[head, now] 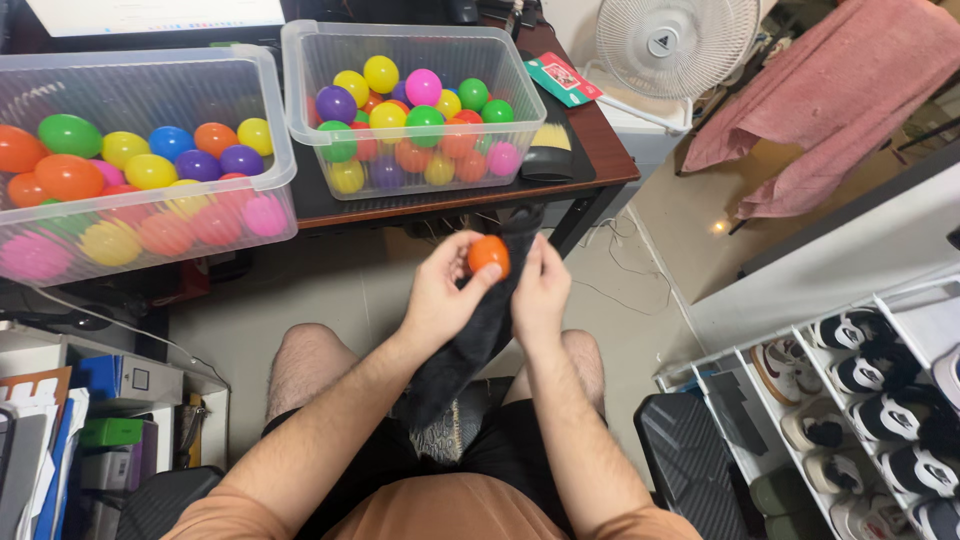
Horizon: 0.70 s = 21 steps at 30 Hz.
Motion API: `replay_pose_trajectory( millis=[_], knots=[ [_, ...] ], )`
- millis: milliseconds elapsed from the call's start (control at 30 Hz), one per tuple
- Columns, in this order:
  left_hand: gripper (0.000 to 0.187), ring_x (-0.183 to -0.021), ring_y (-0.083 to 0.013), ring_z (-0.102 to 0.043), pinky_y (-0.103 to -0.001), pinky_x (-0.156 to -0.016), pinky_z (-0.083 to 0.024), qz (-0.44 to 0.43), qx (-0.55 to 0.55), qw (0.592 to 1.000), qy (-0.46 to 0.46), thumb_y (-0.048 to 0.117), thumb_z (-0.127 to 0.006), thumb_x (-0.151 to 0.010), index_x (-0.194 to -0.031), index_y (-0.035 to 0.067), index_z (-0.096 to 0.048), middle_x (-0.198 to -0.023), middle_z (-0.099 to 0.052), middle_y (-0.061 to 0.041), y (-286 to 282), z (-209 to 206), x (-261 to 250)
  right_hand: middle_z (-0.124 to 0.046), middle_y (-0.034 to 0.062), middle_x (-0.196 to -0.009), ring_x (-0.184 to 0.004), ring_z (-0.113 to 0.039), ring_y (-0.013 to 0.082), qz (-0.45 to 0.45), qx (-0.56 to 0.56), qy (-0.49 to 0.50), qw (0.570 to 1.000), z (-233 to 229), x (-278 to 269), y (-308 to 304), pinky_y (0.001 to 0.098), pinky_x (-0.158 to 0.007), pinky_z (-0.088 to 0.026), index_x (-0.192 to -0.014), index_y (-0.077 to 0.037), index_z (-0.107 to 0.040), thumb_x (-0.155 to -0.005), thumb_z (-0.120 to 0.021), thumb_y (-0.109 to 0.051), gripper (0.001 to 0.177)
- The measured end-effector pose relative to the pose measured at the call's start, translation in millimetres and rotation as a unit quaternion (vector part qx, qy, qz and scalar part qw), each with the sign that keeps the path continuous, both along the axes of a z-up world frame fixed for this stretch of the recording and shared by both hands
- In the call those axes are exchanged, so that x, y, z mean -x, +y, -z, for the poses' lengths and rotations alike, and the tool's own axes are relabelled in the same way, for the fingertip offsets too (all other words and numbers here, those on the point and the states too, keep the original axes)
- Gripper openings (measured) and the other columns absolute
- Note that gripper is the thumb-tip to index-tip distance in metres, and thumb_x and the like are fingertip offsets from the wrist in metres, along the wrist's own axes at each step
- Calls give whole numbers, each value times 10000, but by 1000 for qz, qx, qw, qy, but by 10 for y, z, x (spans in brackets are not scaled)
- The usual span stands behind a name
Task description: The person picks colorful plastic eggs from two clear bins, brushes each egg with a hand brush, then wipes it with a dark cloth before returning it to the bin. The process is repeated for several eggs of different colors.
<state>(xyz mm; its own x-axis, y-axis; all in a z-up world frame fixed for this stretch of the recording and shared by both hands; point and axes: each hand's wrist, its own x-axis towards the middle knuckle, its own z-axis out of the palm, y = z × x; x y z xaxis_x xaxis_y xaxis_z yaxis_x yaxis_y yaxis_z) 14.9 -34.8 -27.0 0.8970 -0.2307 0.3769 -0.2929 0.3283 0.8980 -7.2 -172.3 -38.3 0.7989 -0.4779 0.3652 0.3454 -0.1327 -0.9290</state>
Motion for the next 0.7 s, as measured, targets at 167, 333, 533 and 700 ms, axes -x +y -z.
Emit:
replay_pose_trajectory(
  millis=[167, 333, 533, 700],
  knots=[
    [449, -1078, -150, -650, -282, -940, -543, -24, -23, 994, -100, 17, -788, -888, -1299, -24, -613, -1222, -656, -98, 48, -73, 66, -703, 50, -1047, -935, -658, 129, -169, -288, 82, 939, 40, -67, -104, 292, -834, -537, -1164, 13, -640, -1064, -504, -160, 241],
    [457, -972, -173, -680, -296, -855, -568, -125, -171, 969, -128, 45, -826, -840, -1257, -12, -647, -1111, -684, -123, 110, -164, 107, -702, 63, -1064, -955, -643, 107, -66, -115, 19, 991, 214, -29, -38, 272, -857, -532, -1193, 34, -664, -1101, -483, -234, 336],
    [439, -1023, -133, -692, -271, -919, -567, 77, -3, 996, 52, 29, -774, -877, -1292, -3, -636, -1140, -708, -84, 26, 41, 78, -707, 82, -1092, -965, -640, 111, -74, -133, 28, 988, 161, 6, -147, 267, -870, -531, -1215, 37, -678, -1119, -477, -241, 357],
    [452, -1034, -131, -663, -271, -938, -553, 10, -4, 1000, 22, -25, -775, -890, -1306, -13, -600, -1154, -684, -61, -6, 159, -119, -710, 63, -1112, -996, -654, 117, -137, -178, 14, 974, -31, 66, -83, 248, -902, -532, -1228, 16, -670, -1077, -474, -212, 336]
  ],
)
